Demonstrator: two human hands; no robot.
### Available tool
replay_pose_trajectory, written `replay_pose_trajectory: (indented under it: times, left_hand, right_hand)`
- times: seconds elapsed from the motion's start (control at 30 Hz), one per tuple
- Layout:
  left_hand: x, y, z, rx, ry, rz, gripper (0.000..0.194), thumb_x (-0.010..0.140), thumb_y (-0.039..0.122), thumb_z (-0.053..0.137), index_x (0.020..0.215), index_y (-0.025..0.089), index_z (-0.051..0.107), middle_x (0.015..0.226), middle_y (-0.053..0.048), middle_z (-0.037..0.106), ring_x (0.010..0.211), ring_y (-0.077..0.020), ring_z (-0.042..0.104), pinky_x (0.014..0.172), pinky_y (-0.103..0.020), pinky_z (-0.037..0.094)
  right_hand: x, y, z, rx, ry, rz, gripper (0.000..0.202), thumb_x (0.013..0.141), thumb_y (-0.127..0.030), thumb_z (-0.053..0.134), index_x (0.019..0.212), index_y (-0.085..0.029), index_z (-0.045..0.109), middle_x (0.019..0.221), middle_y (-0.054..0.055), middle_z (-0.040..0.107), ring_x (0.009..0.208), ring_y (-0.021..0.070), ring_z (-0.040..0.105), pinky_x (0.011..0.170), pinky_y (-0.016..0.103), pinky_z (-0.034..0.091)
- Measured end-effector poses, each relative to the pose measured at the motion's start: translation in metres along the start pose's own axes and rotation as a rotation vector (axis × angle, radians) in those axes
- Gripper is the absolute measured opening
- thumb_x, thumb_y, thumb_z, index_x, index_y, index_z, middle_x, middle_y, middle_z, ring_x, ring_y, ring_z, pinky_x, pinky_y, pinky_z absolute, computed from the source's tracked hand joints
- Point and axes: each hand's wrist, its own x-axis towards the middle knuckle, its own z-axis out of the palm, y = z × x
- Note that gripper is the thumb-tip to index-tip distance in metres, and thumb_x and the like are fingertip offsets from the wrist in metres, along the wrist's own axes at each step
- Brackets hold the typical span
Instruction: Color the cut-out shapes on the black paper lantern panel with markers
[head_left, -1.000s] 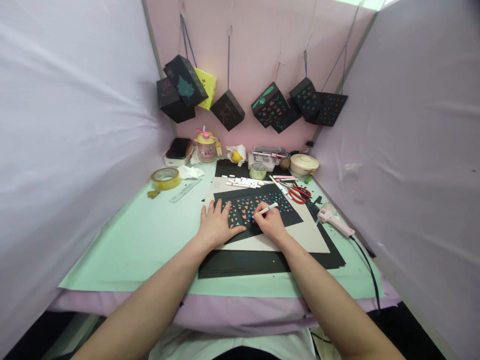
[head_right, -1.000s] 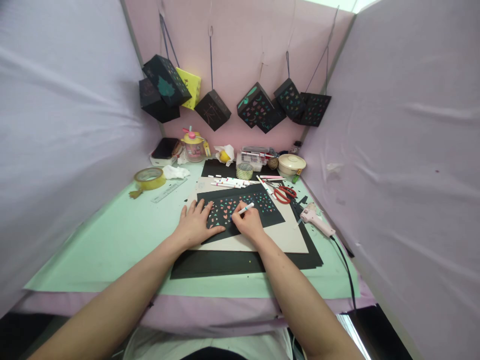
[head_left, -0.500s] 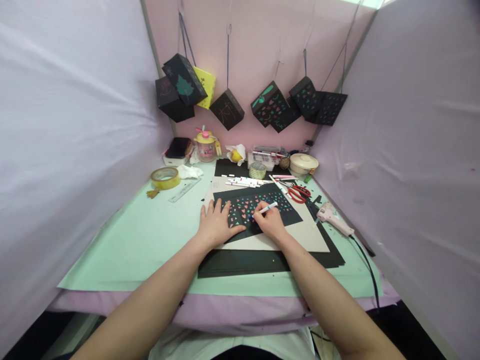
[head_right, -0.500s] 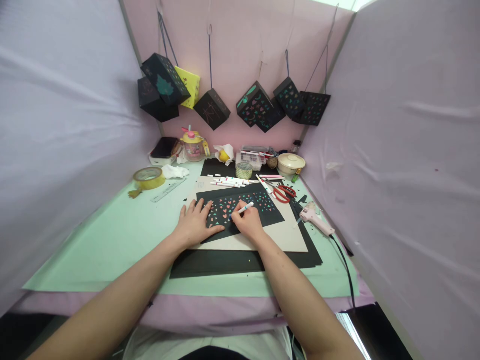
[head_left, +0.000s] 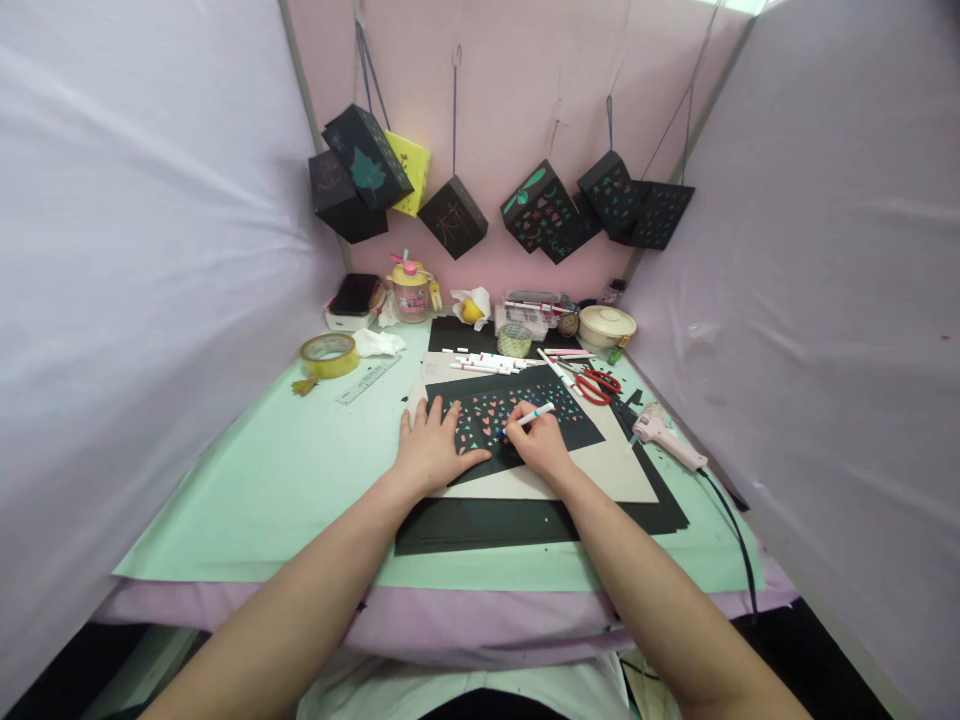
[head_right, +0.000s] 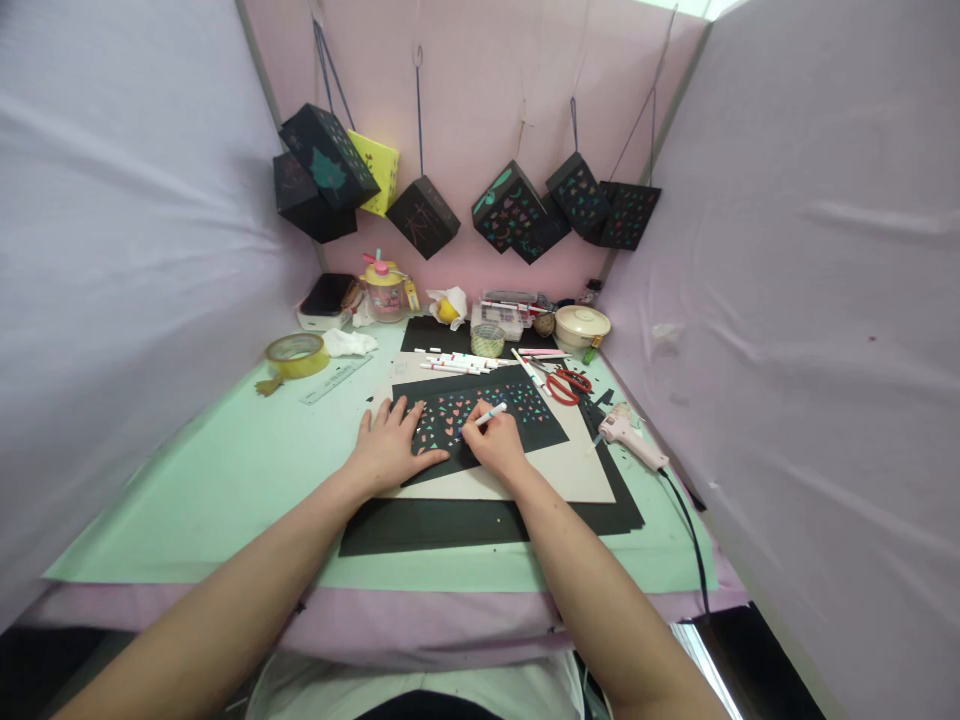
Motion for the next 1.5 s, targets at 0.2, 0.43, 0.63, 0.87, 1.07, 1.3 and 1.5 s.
replay_pose_trajectory:
  times: [0.2,0.43,0.63,0.87,1.07,1.3,1.5]
  left_hand:
    - [-0.0003,0.0007,-0.0010,0.007,-0.017,-0.007,0.099,0.070,0.084,0.036,0.145,0.020,0.028,0.151,-0.014,0.023,0.139,-0.0378,0.013,0.108,-0.055,0.011]
    - [0.0003,0.0004,0.0003,0.002,-0.020,-0.014,0.100,0.069,0.085,0.037,0.145,0.020,0.029,0.152,-0.014,0.023,0.139,-0.0376,0.013,0.109,-0.054,0.011]
    - [-0.0003,0.0009,-0.0008,-0.001,-0.012,-0.009,0.099,0.070,0.084,0.036,0.145,0.020,0.029,0.151,-0.014,0.024,0.139,-0.0376,0.014,0.108,-0.054,0.012]
    - [0.0001,0.0009,-0.0002,0.000,-0.019,-0.013,0.100,0.069,0.085,0.035,0.145,0.020,0.029,0.152,-0.014,0.023,0.139,-0.0371,0.013,0.109,-0.054,0.011]
    - [0.0004,0.0000,0.0013,-0.009,-0.002,-0.005,0.100,0.069,0.085,0.035,0.144,0.020,0.030,0.151,-0.015,0.024,0.138,-0.0380,0.014,0.108,-0.056,0.012]
    - [0.0008,-0.0005,0.0012,-0.004,-0.008,-0.004,0.100,0.069,0.086,0.034,0.144,0.020,0.030,0.151,-0.015,0.024,0.139,-0.0374,0.014,0.108,-0.055,0.012]
    - [0.0003,-0.0003,0.0016,0.002,-0.004,-0.003,0.100,0.069,0.085,0.034,0.144,0.020,0.030,0.151,-0.014,0.023,0.139,-0.0380,0.014,0.108,-0.055,0.012]
  right_hand:
    - [0.0002,0.0010,0.0001,-0.007,-0.003,-0.007,0.011,0.074,-0.021,0.048,0.063,-0.021,0.050,0.055,-0.003,0.057,0.054,0.0121,0.050,0.056,0.022,0.036]
    - [0.0000,0.0017,0.0004,-0.004,0.000,-0.011,0.010,0.074,-0.021,0.048,0.064,-0.021,0.050,0.055,-0.004,0.057,0.054,0.0119,0.050,0.056,0.022,0.036]
    - [-0.0002,-0.0001,-0.0002,0.005,-0.029,-0.009,0.011,0.074,-0.021,0.048,0.063,-0.021,0.050,0.056,-0.003,0.057,0.055,0.0121,0.050,0.056,0.022,0.036]
    - [0.0004,0.0011,0.0003,-0.006,-0.016,-0.021,0.010,0.074,-0.021,0.048,0.063,-0.021,0.050,0.056,-0.003,0.058,0.055,0.0123,0.050,0.057,0.022,0.036]
    - [-0.0005,0.0015,0.0001,0.004,-0.027,-0.037,0.011,0.074,-0.021,0.048,0.064,-0.021,0.050,0.057,-0.003,0.057,0.054,0.0119,0.049,0.056,0.022,0.035]
    - [-0.0006,0.0017,0.0003,-0.006,0.002,-0.017,0.010,0.074,-0.021,0.048,0.064,-0.021,0.050,0.056,-0.004,0.056,0.055,0.0120,0.049,0.056,0.022,0.035]
    - [-0.0006,0.0028,0.0007,0.000,-0.010,-0.041,0.010,0.073,-0.020,0.048,0.064,-0.021,0.049,0.055,-0.004,0.055,0.054,0.0116,0.047,0.055,0.022,0.035]
